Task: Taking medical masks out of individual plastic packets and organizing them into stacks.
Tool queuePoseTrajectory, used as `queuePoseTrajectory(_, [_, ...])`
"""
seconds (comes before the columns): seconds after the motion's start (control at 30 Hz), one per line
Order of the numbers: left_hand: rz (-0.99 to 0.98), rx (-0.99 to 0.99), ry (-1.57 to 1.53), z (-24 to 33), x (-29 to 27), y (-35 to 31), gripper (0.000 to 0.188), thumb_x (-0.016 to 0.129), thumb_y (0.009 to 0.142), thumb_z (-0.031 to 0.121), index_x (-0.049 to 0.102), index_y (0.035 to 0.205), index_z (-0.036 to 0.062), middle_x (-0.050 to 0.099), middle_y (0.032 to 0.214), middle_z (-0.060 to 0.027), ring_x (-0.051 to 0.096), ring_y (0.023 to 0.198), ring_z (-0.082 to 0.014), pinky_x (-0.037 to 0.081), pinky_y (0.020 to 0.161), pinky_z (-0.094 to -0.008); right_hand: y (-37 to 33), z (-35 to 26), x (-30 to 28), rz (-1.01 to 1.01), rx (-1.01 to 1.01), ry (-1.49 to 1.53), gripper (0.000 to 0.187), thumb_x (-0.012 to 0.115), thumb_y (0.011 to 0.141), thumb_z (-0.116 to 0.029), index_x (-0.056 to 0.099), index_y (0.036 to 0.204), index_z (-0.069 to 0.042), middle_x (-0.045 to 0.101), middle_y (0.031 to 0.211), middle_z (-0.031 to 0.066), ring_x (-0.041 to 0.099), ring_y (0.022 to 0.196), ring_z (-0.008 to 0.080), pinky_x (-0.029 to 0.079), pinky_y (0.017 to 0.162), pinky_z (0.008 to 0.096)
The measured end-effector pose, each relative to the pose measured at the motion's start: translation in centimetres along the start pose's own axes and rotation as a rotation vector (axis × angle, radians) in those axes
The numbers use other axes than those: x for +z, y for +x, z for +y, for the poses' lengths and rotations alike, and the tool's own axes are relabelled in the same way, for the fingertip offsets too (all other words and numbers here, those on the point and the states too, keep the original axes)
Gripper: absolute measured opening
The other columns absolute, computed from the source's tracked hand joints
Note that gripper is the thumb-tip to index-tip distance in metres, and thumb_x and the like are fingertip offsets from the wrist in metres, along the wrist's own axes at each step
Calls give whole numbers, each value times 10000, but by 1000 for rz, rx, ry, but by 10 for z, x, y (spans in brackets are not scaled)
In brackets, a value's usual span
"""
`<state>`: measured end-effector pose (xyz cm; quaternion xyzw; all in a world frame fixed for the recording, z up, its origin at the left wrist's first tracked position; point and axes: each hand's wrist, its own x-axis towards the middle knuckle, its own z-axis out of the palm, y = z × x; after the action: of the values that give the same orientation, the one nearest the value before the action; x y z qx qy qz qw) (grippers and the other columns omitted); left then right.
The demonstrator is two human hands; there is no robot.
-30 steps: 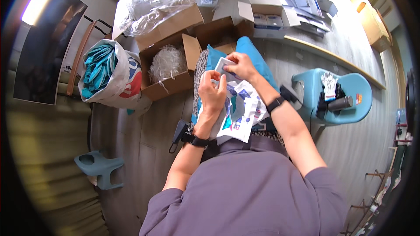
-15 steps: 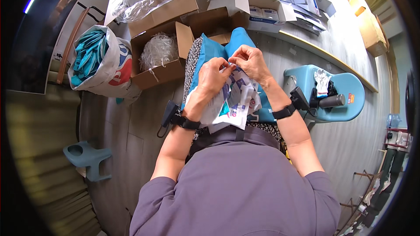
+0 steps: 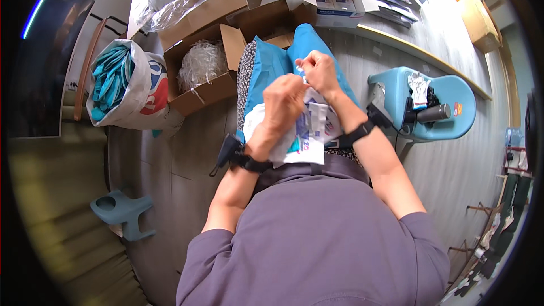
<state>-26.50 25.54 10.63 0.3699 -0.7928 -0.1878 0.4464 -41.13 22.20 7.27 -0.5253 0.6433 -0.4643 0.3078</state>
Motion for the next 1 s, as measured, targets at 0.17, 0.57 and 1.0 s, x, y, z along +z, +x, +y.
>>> queuePoseTrajectory(0.17, [-56,113,-144,35,-17,-22,181,748,790,22,574,739,12,539,664,-111,550,598,-288,422,529,-356,16,48,-12,164,36,-164,292,759,818,-169,594,633,-14,663,631,136,657,584,256,505,570,361])
queuePoseTrajectory(0.57, [7,-228,-62,-10,-18,3,288,675,934,218,609,795,-25,568,706,-91,544,608,-211,421,569,-332,-1,39,-60,102,-193,-243,315,705,880,-287,691,1126,-90,684,1116,111,617,1041,277,482,903,370])
queuePoseTrajectory(1.0, [-110,-638,112,-46,15,22,604,476,974,574,612,722,43,623,705,-203,607,686,-390,453,622,-470,-47,-20,-29,-500,-58,-275,1056,906,607,-324,353,1458,-32,527,1353,218,540,1231,357,449,1029,401])
